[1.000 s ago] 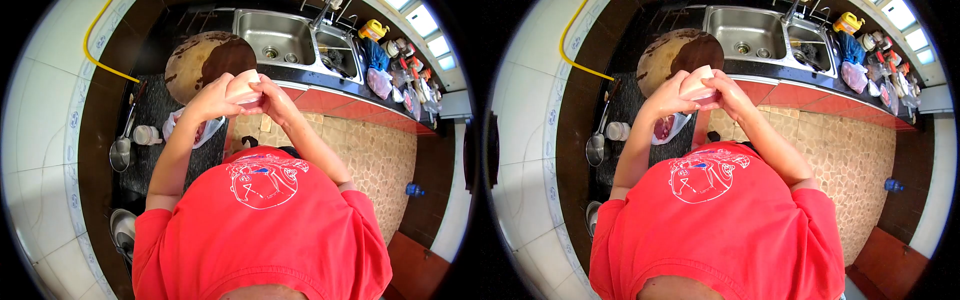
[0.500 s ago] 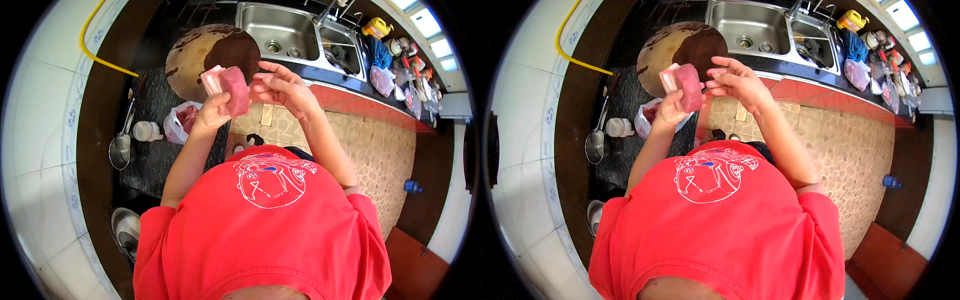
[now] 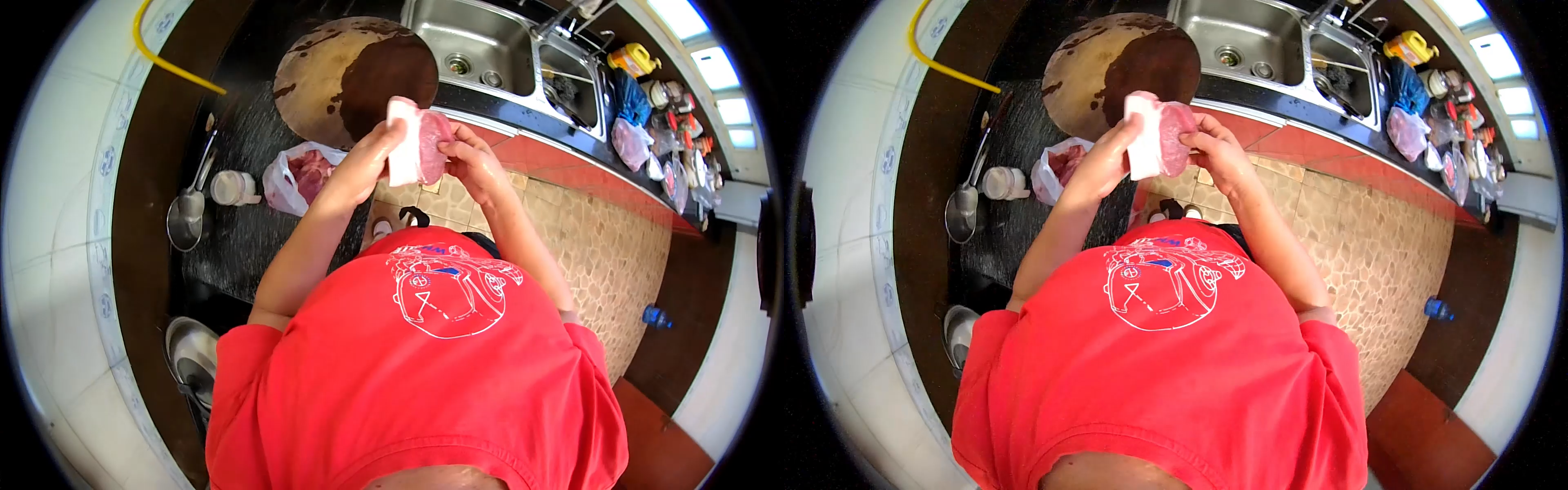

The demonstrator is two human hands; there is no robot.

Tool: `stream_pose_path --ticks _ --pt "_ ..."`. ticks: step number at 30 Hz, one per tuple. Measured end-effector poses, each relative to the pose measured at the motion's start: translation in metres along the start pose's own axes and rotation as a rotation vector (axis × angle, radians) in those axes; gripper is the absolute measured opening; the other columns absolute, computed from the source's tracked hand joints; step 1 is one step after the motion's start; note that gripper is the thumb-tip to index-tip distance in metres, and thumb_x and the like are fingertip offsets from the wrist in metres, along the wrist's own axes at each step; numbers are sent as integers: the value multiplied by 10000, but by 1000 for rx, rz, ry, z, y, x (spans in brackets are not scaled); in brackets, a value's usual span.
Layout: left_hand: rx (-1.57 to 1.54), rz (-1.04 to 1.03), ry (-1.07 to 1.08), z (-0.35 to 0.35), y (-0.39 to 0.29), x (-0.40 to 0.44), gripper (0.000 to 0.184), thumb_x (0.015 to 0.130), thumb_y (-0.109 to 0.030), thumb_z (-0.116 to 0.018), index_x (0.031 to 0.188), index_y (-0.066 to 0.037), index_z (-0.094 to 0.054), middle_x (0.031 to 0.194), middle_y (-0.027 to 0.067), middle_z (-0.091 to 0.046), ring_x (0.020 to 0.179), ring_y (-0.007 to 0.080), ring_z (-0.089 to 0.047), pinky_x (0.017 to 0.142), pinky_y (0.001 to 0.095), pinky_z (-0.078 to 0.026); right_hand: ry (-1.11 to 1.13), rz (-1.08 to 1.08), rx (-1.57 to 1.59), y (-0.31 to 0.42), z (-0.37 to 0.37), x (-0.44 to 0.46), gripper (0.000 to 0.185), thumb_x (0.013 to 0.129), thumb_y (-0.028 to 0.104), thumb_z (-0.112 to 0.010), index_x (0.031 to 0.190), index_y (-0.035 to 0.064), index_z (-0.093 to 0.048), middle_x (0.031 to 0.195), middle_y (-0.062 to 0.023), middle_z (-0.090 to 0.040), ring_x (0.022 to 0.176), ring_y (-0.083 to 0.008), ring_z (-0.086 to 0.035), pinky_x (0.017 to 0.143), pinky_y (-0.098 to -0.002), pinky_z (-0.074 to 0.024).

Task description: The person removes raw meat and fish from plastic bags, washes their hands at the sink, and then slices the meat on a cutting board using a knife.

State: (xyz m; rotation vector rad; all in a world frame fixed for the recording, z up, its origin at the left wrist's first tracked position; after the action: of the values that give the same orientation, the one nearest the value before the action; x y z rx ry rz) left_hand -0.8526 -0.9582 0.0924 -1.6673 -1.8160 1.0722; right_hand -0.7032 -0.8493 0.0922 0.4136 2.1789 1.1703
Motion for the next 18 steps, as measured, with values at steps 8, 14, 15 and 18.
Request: stream_pose_path --ticks 8,14,15,18 --pt "255 5 -159 7 33 16 400 911 -328 -550 1130 5 -524 1002 66 -602 894 116 -593 777 270 -482 -110 44 192 -14 12 -3 217 810 89 -581 1027 81 -579 892 -6 -599 782 -112 -562 681 -248 -456" --pt "-257 90 -66 -8 54 39 371 930 -288 -491 1195 -29 -510 1121 82 -591 999 174 -595 850 325 -494 -188 247 -230 11 24 -25 231 786 113 -635 1006 50 -605 878 -35 -620 801 -122 -581 707 -267 -479" --pt "-200 92 57 -19 47 37 472 959 -321 -401 1331 -33 -365 1280 118 -493 1160 227 -508 979 393 -419 -189 276 -302 10 31 -21 264 776 128 -672 1016 41 -606 881 -34 -621 790 -120 -581 695 -273 -488" --pt "-323 149 143 -46 43 45 564 922 -367 -487 1329 -6 -341 1294 155 -470 1179 280 -484 999 428 -391 -148 244 -276 19 48 -19 340 772 155 -712 1065 24 -602 901 -40 -630 794 -99 -590 669 -266 -509"
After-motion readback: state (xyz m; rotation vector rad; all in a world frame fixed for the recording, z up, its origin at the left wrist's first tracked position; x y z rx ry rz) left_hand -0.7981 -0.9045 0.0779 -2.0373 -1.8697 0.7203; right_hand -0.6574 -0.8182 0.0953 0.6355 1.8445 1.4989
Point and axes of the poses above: each hand's wrist, its own x-axis towards the middle knuckle, its own z-axis out of the back of the hand, y = z × x, the point moved 1 cm from there along x, towards the middle knuckle
